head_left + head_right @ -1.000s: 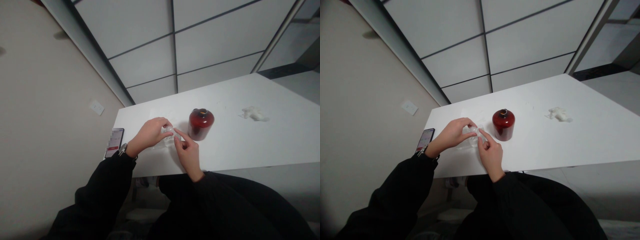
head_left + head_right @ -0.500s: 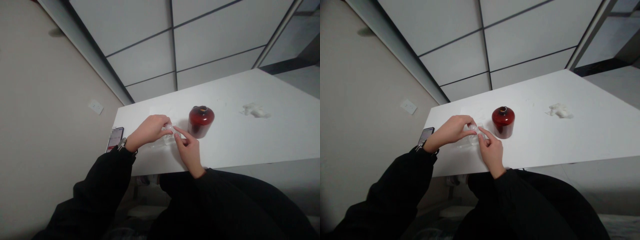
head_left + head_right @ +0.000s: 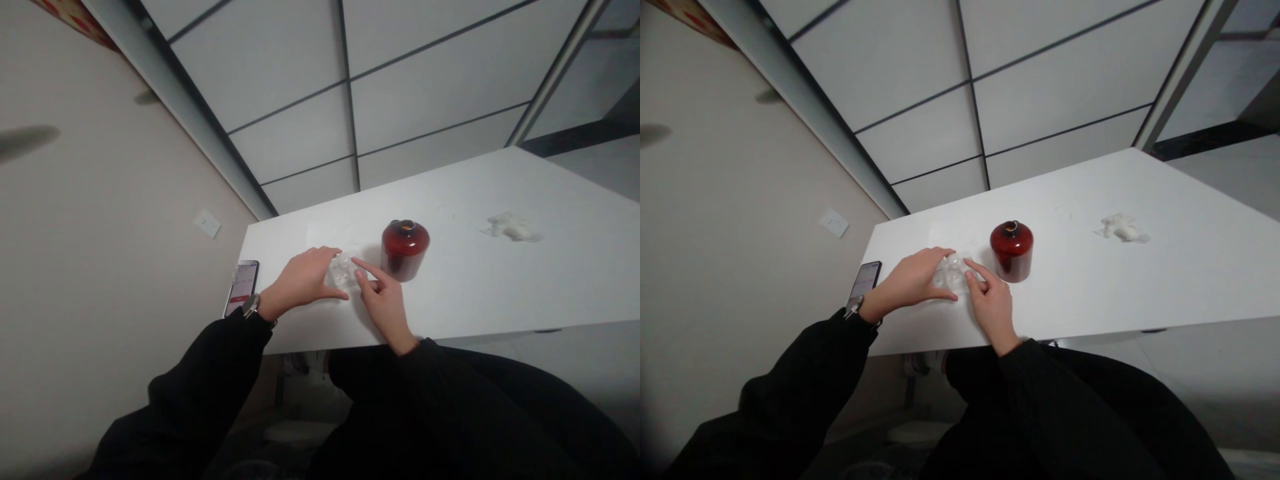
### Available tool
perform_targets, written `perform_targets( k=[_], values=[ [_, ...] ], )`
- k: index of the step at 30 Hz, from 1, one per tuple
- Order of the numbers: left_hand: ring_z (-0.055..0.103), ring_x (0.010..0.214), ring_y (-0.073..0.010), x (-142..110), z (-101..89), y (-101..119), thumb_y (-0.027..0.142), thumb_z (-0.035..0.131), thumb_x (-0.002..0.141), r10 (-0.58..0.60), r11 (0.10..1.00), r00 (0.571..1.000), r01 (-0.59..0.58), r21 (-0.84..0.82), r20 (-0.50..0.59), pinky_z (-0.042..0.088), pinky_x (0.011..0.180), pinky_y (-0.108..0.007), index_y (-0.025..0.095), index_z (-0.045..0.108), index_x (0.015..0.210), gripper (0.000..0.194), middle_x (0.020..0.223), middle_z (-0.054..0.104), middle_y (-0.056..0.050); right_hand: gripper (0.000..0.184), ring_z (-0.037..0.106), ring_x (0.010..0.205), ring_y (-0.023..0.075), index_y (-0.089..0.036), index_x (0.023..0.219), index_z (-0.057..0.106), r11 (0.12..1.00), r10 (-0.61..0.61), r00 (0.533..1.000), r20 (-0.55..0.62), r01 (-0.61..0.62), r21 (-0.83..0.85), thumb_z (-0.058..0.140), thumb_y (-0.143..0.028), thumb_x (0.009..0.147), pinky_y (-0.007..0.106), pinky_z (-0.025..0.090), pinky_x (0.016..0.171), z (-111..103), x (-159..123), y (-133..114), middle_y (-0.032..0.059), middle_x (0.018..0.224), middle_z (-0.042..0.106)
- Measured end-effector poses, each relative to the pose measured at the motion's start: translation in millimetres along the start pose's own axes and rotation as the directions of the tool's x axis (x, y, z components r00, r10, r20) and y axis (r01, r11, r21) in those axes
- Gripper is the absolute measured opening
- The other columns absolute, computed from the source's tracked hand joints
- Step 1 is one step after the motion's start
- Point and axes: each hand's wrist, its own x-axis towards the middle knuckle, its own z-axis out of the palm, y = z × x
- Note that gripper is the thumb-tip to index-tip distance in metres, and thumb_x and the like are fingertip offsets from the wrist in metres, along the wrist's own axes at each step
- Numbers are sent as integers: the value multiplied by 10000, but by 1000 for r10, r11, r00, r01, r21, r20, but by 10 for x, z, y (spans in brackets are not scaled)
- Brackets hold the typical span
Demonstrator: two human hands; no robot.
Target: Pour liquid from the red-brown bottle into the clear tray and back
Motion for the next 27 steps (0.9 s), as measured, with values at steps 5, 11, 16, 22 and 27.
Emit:
perform_targets(
  k=[5,11,16,22,27],
  values=[
    [677,1242,-330,-30,127,-67,518,807,868,-22,1000,999,22,2,-28,535,1036,-440,169,604,1333,616,1357,703,-144,567,344,455,130,-164,1333,750,998,-58,997,51,60,-36,583,-548,951,281,297,493,1,-41,-6,-79,475,413],
    [653,1294,-324,-30,34,-90,483,823,858,-15,1000,999,15,6,33,529,1077,-448,156,576,1387,669,1402,675,-157,264,485,502,126,-213,1008,807,882,-463,850,-252,415,-223,569,-324,991,288,381,528,-188,-124,-164,3,695,688],
    [644,1318,-347,-49,-28,1,453,797,885,-71,995,995,65,71,77,561,1032,-468,149,566,1431,666,1449,657,-150,178,629,836,193,-220,1029,684,860,-491,635,-596,465,-212,598,-370,988,338,484,741,-534,142,-192,50,978,662],
    [627,1338,-371,-94,-32,-35,517,865,806,-22,996,999,19,91,40,511,1110,-483,145,564,1448,801,1455,651,-187,485,641,1121,261,-270,1198,639,966,-117,913,-390,195,167,456,-668,989,464,490,949,-667,450,-19,77,1243,672],
    [556,1412,-381,-186,-141,-412,825,790,685,44,984,971,-82,-158,-236,425,1202,-541,243,357,1621,1184,1644,459,-187,462,638,1118,247,-278,1152,651,979,-86,948,-306,137,149,511,-673,958,402,510,889,-583,415,51,61,1231,684]
  ],
)
